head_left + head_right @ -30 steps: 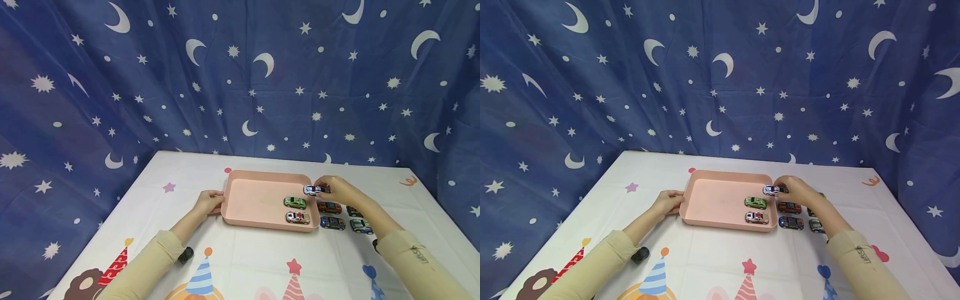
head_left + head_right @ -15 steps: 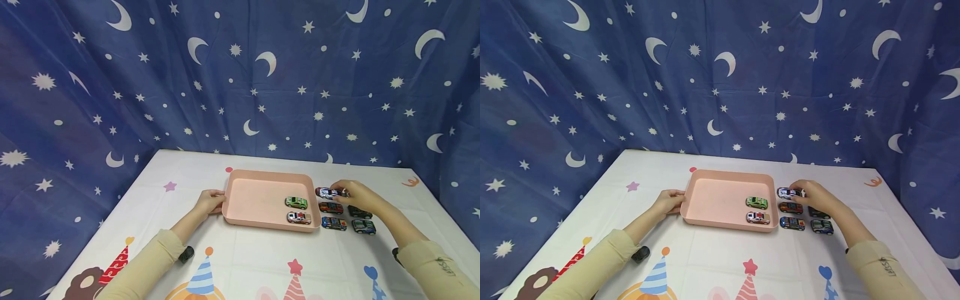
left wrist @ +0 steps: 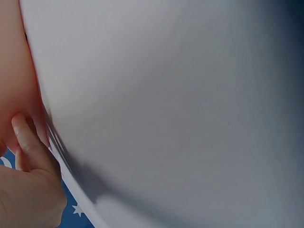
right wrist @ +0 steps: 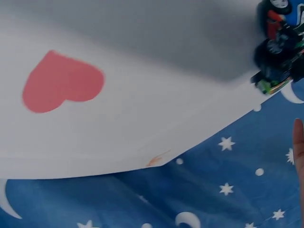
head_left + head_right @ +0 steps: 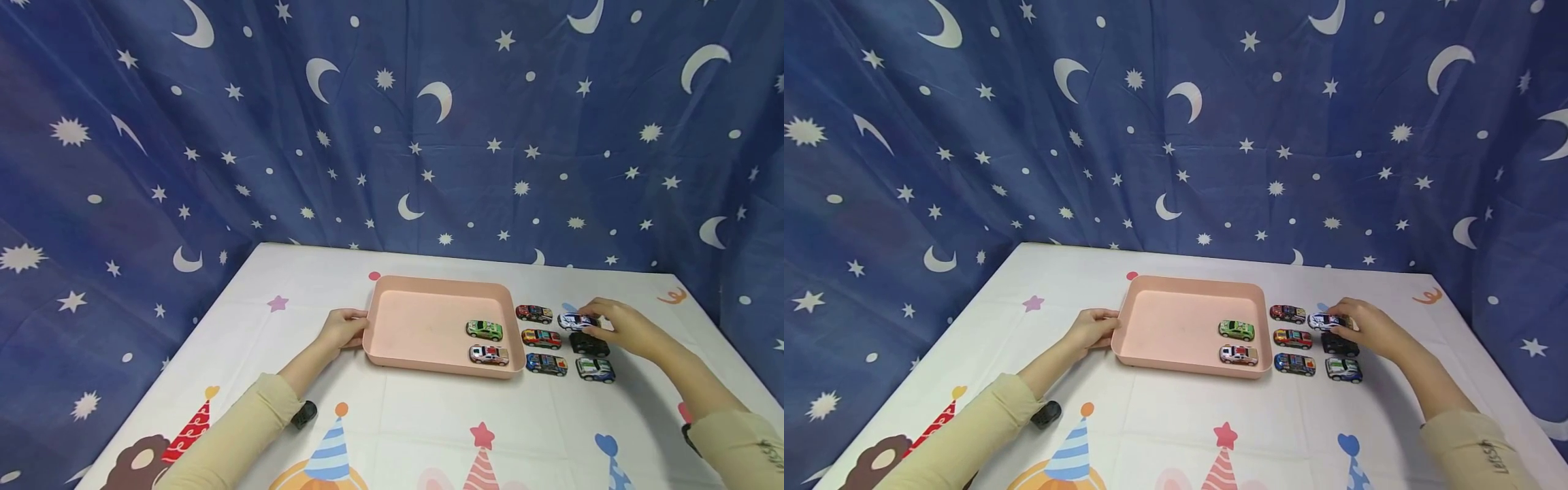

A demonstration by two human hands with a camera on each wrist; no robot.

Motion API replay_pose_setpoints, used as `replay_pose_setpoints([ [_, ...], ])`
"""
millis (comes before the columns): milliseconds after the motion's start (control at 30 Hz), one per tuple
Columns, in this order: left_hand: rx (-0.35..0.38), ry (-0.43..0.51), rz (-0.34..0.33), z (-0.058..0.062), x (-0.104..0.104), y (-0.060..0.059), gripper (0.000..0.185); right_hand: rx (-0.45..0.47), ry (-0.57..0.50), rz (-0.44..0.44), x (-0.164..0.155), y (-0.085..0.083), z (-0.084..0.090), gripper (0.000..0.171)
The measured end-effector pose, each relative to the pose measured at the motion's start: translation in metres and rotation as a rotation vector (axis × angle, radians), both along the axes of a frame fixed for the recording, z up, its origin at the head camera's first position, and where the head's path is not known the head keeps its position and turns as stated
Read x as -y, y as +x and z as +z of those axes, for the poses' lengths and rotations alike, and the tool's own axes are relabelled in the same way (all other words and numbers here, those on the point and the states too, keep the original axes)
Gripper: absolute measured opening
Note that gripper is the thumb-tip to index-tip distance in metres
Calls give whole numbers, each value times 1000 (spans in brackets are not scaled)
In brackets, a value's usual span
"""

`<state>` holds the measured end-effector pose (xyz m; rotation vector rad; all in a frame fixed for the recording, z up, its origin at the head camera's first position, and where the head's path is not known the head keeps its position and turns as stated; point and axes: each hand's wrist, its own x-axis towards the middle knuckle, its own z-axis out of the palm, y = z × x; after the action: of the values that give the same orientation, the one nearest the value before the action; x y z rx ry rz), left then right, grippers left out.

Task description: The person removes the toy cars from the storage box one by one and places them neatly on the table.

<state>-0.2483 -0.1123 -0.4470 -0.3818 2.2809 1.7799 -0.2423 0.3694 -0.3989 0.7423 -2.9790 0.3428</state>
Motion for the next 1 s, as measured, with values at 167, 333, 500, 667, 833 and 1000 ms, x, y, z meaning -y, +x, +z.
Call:
replay_pose_setpoints([
  [167, 6, 12, 3, 1, -1, -1, 32, -80, 7, -7, -21, 0, -5, 30],
  [333, 1, 19, 2, 1, -1, -2, 32, -155, 9, 0, -43, -2, -12, 29],
  [500, 0, 7, -4, 1, 1, -1, 33, -184, 30, 8, -60, -5, -22, 27],
  [667, -3, 7, 3, 0, 4, -1, 32, -160, 60, -18, -67, -10, -26, 24],
  [833, -11, 9, 4, 0, 5, -2, 32, -29, 89, -77, -71, -17, -24, 22],
  [1000, -9, 15, 9, 0, 5, -3, 32, 45, 161, -122, -72, -21, -21, 19],
])
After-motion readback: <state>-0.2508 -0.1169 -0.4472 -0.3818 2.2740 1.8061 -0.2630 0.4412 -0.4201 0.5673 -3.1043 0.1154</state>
